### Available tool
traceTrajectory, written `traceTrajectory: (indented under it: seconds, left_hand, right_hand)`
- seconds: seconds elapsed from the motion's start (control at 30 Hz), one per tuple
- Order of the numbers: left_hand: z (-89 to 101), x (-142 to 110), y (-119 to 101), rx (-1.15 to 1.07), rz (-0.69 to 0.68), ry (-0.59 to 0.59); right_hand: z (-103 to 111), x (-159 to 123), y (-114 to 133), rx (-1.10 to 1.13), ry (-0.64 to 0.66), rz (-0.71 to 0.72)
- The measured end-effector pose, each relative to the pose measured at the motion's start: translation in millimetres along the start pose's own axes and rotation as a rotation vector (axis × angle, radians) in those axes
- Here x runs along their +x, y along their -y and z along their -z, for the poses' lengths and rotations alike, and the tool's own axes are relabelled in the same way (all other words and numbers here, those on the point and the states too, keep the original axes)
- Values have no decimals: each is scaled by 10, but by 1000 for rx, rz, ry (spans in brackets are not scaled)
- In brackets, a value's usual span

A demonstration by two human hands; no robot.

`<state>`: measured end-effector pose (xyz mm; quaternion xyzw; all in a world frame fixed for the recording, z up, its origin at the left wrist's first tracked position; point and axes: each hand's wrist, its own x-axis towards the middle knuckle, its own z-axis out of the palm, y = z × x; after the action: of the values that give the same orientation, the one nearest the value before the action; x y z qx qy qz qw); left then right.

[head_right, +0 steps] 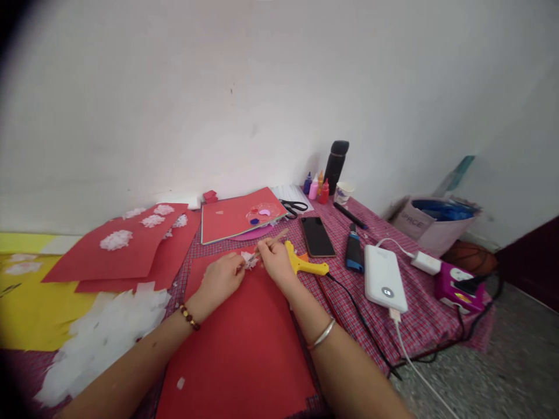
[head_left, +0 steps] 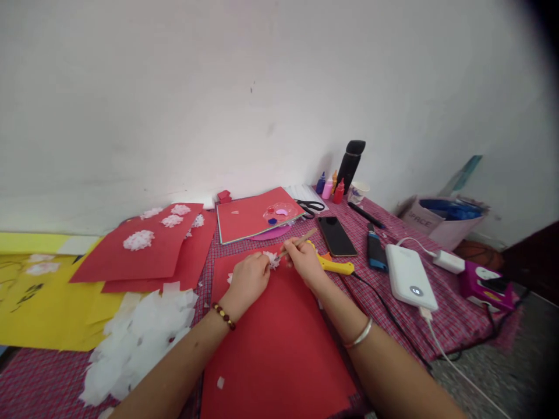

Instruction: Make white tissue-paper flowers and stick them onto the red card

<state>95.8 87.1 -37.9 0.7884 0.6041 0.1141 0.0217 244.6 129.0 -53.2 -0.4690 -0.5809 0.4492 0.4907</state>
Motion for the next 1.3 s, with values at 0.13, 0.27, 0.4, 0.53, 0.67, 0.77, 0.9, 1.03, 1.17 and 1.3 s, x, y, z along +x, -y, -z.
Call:
traceTrajectory:
  seconds: [0.13, 0.27, 0.4, 0.53, 0.67, 0.77, 0.9, 1.03, 1.17, 1.3]
  left_hand:
    - [-48, 17, 74, 9, 6, -19]
    - [-79, 3, 107, -20, 14, -20]
    - [-87, -16, 101, -32, 18, -22]
    - [-84, -26, 100, -44, 19, -22]
    - [-72, -28, 92, -49, 25, -19]
    - [-66, -31, 74, -31, 22, -20]
    - [-68, -38, 59, -6, 3, -33]
    - [-71, -38, 66, 15, -13, -59]
    - [-66, -34, 73, 18, -20, -91]
    - [-31, -21, 68, 4, -15, -138]
  right_hand:
    - [-8, -11, -10, -148, 5, 78]
    - [-43, -42, -6, -324, 27, 172]
    - [-66, -70, -1, -455, 47, 236]
    - [-66, -83, 8, -534, 52, 251]
    - [-72, -85, 13, -526, 76, 262]
    - [-80, -88, 13, -520, 87, 274]
    - [-77, -95, 25, -593, 87, 304]
    - [-71, -96, 43, -636, 103, 318]
    - [-86, -99, 57, -701, 127, 310]
    - [-112, -110, 85, -766, 156, 306]
